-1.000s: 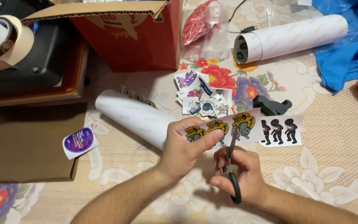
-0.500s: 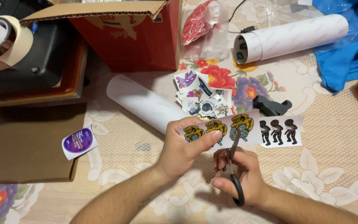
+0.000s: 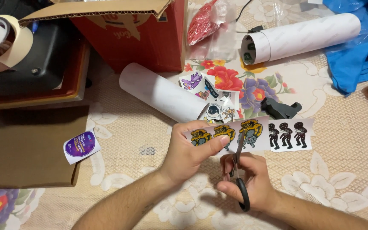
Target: Cutting out individual stickers from a printed sheet using scissors
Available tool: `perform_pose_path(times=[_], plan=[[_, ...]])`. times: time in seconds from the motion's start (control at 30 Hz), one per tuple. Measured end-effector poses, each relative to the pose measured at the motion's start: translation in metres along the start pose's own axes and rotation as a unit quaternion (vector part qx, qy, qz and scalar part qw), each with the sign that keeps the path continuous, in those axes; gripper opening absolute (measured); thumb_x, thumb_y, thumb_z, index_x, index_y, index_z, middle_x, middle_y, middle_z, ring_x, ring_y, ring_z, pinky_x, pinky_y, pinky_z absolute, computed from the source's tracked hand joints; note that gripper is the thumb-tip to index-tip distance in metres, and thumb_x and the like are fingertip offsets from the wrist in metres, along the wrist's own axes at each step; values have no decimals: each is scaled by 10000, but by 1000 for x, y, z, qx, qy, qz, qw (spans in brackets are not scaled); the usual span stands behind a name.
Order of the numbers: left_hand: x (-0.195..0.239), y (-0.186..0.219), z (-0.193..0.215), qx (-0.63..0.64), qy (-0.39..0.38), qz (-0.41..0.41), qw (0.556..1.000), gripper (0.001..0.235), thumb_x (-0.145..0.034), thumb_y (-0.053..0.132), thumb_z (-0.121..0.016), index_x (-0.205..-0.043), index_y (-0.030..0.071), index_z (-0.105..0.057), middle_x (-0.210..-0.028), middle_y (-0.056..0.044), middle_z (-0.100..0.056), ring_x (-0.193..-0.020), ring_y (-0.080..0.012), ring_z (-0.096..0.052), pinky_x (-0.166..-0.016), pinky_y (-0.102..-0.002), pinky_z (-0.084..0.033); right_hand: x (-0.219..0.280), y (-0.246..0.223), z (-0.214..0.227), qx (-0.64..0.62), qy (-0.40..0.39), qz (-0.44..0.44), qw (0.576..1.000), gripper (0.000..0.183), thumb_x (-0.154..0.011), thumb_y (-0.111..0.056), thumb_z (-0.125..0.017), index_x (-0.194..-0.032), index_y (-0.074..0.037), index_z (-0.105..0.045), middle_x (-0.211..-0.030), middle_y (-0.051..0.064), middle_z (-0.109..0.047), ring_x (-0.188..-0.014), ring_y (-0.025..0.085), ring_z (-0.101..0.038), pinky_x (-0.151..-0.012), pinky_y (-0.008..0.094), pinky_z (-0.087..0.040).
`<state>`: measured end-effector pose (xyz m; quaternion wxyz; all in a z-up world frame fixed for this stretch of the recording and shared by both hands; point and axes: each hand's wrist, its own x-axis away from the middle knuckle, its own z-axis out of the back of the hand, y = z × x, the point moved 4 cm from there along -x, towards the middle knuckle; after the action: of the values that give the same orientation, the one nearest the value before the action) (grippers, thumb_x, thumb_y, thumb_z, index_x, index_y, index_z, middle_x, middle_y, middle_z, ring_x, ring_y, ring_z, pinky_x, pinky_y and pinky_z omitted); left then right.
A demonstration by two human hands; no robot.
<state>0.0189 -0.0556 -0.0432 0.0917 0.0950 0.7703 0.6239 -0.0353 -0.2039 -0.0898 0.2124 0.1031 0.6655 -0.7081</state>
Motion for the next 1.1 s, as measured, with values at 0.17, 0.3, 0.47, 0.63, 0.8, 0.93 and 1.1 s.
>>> perform_pose_path(times=[0.17, 0.3, 0.47, 0.63, 0.8, 0.93, 1.1], plan=[[1, -1, 0, 33, 4, 16, 999, 86, -828, 114, -798, -791, 67, -737, -714, 38, -673, -659, -49, -560, -590, -217, -485, 0, -1, 0, 4, -4, 3, 1000, 390, -777, -389, -788, -712, -73, -568, -628, 11, -561, -633, 159, -568, -612, 256, -476], [2, 1, -1, 23, -5, 10, 1000, 121, -829, 131, -794, -756, 82, -712, -695, 56, -641, -649, -42, -528, -581, -216, -450, 2, 0, -1, -21, -6, 4, 1000, 427, -784, -426, -785, -754, -53, -579, -656, 27, -579, -653, 162, -574, -600, 257, -484], [1, 0, 0, -1, 13, 4, 1000, 72, -815, 120, -804, -821, 65, -758, -768, 42, -712, -704, -35, -585, -648, -212, -505, 0, -2, -2, -23, -5, 8, 1000, 425, -786, -420, -784, -732, -59, -566, -624, 18, -568, -634, 165, -561, -595, 258, -474], [2, 6, -2, -7, 1, -11, 1000, 53, -827, 110, -792, -840, 65, -768, -808, 22, -740, -746, -53, -627, -704, -230, -538, 3, 2, 0, 2, -7, -13, 1000, 411, -762, -403, -803, -707, -76, -558, -607, -2, -551, -567, 126, -514, -544, 235, -430], [2, 0, 0, -14, 7, -12, 1000, 61, -831, 117, -795, -830, 67, -761, -782, 41, -716, -722, -39, -592, -665, -222, -514, 4, 4, -1, -2, -4, -16, 1000, 415, -762, -401, -810, -713, -88, -542, -635, 11, -548, -565, 123, -476, -542, 235, -402], [2, 3, 0, -28, 21, -15, 999, 64, -818, 125, -798, -835, 70, -770, -795, 33, -734, -734, -43, -608, -701, -230, -528, 6, 7, -1, 9, 5, -46, 999, 433, -745, -416, -823, -693, -103, -528, -609, -9, -558, -529, 84, -417, -498, 217, -361], [2, 3, -1, -29, 24, -24, 999, 70, -816, 124, -799, -857, 74, -772, -833, 27, -749, -765, -44, -627, -746, -229, -540, 13, 16, -1, 0, 16, -49, 999, 406, -738, -402, -840, -741, -109, -559, -665, -23, -567, -551, 77, -416, -503, 212, -352]])
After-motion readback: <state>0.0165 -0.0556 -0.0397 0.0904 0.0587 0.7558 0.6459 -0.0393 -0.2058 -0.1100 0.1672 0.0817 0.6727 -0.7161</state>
